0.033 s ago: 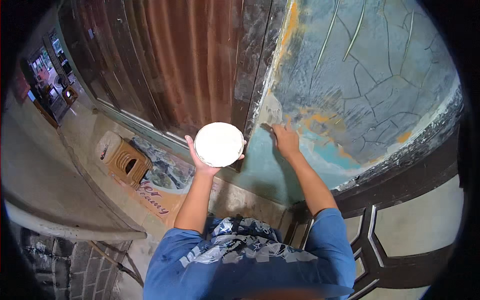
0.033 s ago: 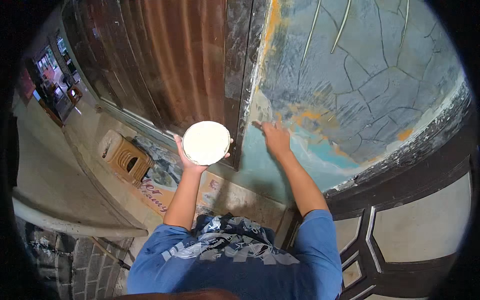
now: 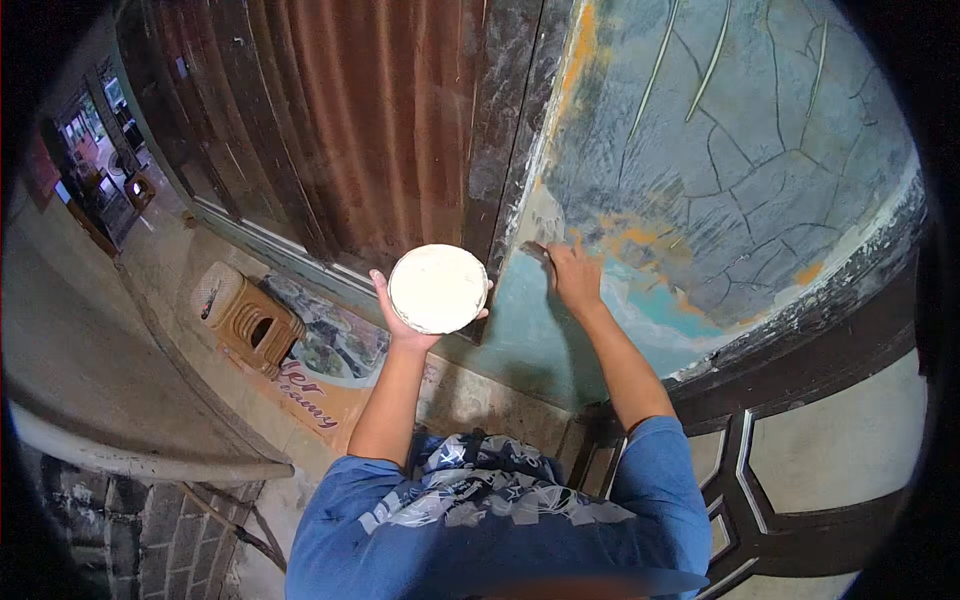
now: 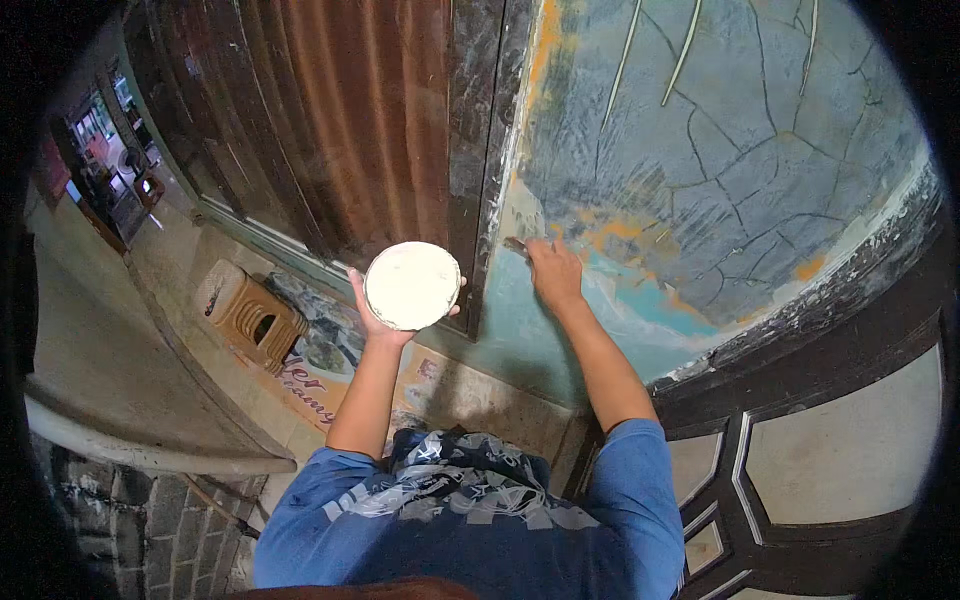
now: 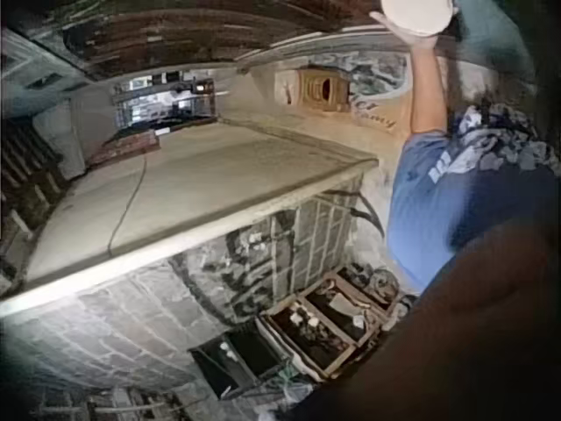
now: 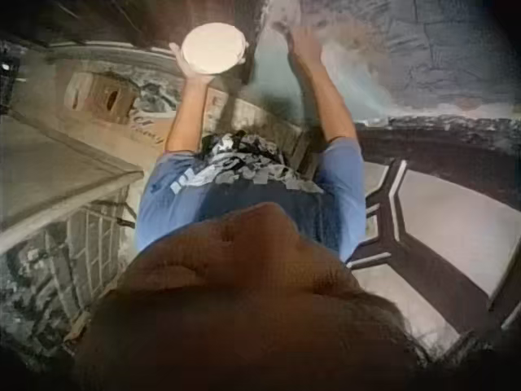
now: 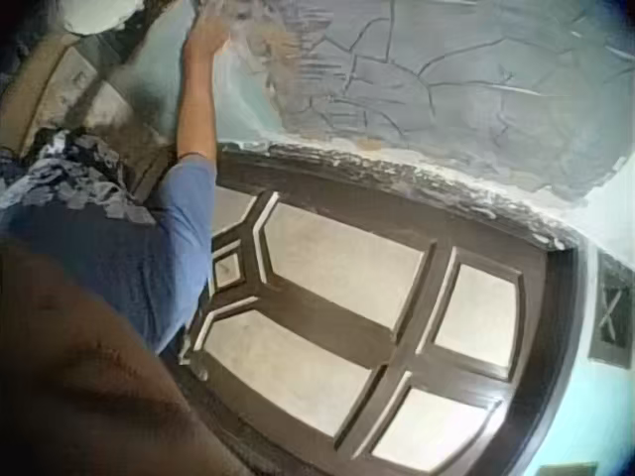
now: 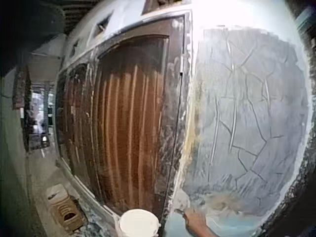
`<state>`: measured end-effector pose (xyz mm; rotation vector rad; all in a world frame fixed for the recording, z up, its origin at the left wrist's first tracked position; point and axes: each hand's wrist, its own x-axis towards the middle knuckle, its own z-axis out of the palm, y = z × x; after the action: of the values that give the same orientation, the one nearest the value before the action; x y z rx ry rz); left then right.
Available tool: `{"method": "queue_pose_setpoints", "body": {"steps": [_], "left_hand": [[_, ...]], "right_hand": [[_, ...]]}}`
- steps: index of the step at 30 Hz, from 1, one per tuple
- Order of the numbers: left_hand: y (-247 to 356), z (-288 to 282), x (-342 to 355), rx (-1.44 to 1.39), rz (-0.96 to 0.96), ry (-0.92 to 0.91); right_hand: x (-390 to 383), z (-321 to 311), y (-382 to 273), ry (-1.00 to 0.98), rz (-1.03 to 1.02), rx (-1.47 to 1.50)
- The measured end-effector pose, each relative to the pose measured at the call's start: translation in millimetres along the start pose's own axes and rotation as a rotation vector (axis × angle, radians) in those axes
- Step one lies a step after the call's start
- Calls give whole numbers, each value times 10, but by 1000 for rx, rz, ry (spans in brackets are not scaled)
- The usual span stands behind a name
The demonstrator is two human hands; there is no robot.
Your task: The person applies wall putty to a damaged section of a wall using a scraper.
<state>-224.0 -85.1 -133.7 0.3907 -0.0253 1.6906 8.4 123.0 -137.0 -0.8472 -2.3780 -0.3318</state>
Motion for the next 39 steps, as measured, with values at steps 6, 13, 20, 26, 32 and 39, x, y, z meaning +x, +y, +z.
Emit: {"method": "queue_pose_setpoints", "body": {"steps": [6, 13, 20, 26, 32, 39], "left_hand": [[5, -15, -38, 45, 16, 108], [4, -24, 38, 68, 0, 54], [-13, 21, 24, 52, 2, 73], [-42, 25, 47, 11, -51, -13], [-66, 38, 44, 6, -39, 12], [-138, 40, 97, 18, -65, 23]], "right_hand": [[86, -164, -88, 71, 4, 105], [7, 29, -19, -51, -60, -42], [97, -201, -45, 54, -119, 83], [110, -240, -136, -76, -89, 24], [332, -663, -306, 242, 132, 385], [427, -742, -356, -375, 575, 1234]]}}
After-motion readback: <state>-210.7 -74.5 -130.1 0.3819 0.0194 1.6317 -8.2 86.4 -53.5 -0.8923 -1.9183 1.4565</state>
